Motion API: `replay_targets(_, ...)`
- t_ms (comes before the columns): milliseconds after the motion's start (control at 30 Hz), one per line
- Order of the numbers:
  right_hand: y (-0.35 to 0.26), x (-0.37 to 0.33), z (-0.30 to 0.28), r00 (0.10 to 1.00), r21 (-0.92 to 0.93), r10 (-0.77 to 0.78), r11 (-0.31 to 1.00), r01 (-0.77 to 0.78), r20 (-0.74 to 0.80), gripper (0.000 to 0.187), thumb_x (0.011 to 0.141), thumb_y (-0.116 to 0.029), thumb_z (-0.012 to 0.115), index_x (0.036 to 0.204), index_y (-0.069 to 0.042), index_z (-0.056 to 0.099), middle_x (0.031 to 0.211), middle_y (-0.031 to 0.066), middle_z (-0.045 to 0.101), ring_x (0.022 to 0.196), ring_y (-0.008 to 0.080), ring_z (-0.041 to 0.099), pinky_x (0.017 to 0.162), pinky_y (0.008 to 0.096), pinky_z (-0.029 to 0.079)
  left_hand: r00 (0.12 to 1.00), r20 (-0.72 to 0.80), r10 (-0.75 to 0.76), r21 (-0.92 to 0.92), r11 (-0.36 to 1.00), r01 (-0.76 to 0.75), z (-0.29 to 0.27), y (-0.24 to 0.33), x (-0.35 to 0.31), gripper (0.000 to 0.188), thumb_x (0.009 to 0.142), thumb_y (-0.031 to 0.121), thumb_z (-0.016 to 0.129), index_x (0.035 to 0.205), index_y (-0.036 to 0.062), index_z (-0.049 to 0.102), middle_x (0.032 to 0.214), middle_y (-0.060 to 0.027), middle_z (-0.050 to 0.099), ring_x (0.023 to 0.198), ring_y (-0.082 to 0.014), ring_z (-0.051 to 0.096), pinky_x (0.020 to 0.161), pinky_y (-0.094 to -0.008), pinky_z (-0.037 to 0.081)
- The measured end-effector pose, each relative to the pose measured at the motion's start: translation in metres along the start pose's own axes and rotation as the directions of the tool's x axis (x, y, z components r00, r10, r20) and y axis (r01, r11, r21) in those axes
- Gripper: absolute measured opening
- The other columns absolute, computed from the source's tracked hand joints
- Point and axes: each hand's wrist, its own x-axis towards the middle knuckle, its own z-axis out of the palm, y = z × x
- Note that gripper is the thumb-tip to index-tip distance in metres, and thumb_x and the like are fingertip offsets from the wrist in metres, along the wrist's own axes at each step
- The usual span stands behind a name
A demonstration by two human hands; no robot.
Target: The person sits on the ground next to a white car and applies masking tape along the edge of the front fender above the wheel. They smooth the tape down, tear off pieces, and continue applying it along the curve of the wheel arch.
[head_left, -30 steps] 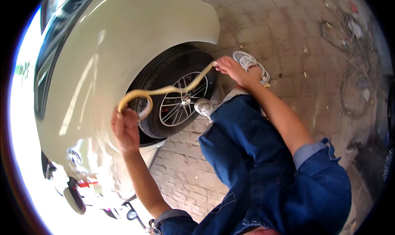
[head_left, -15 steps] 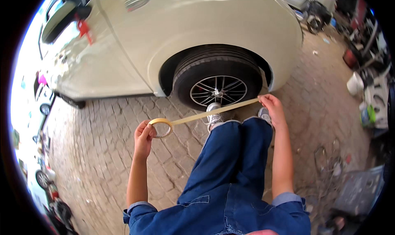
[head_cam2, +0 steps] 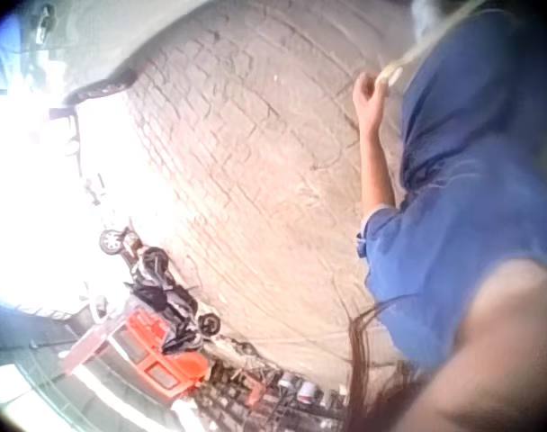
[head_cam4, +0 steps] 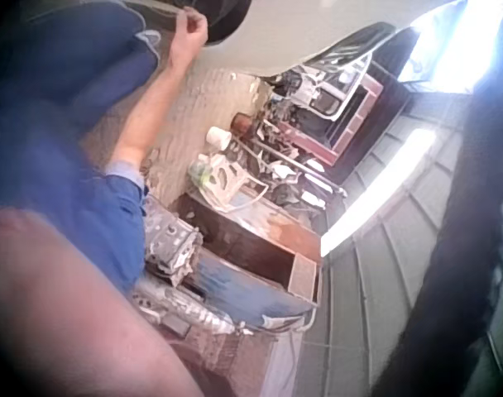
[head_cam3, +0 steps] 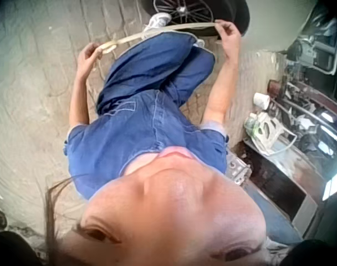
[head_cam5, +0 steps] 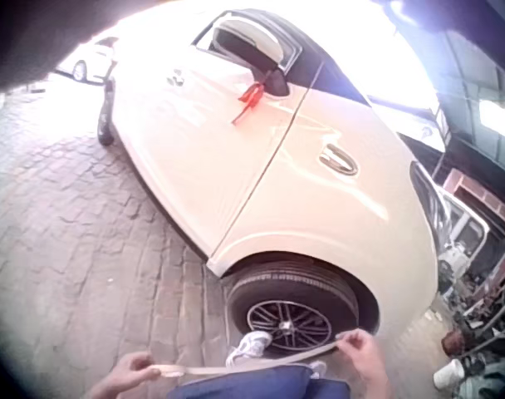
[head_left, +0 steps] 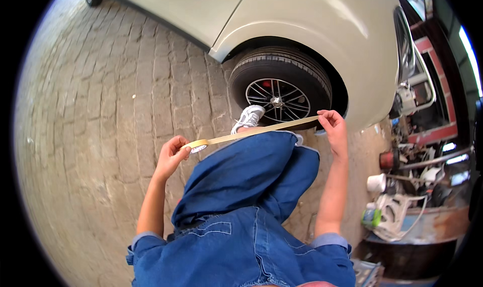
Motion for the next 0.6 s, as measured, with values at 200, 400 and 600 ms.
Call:
replay_targets(200,-0.037,0.042,0.036,0.994,-0.128,-0.091,0.987,0.097,0.053,0.013,0.092,-0.008,0.072,0.088,-0.001,0.062,0.106,0.0067,0.069,0.086,0.0052,0.058,0.081,0.0211,0.047,1.000,-0.002,0.004,0.150,0.989,-0.004,0.002,0.005,-0.004,0.019,0.090,0.016,0.072,0.088,0.0030,0.059,0.075,0.0036,0.057,0.068,-0.0040,0.048,0.061,-0.0232,0.040)
replay_targets(400,-0.043,0.072,0.040,0.976,-0.283,-0.190,0.935,0.212,0.102,0.018,0.089,-0.010,0.075,0.083,0.000,0.061,0.103,0.0074,0.071,0.081,0.0066,0.060,0.078,0.0225,0.049,0.996,-0.046,0.079,0.310,0.949,-0.061,0.014,0.013,-0.001,0.019,0.090,0.014,0.071,0.085,0.0026,0.057,0.071,0.0023,0.053,0.066,-0.0046,0.045,0.058,-0.0242,0.038)
replay_targets(600,-0.059,0.066,0.040,0.965,-0.338,-0.236,0.904,0.261,0.112,0.018,0.088,-0.009,0.076,0.082,0.000,0.061,0.101,0.0067,0.071,0.078,0.0074,0.060,0.076,0.0229,0.049,0.989,-0.121,0.082,0.226,0.973,-0.053,0.026,0.013,0.006,0.014,0.097,0.010,0.065,0.102,-0.0004,0.057,0.071,-0.0028,0.061,0.065,-0.0077,0.059,0.059,-0.0246,0.045)
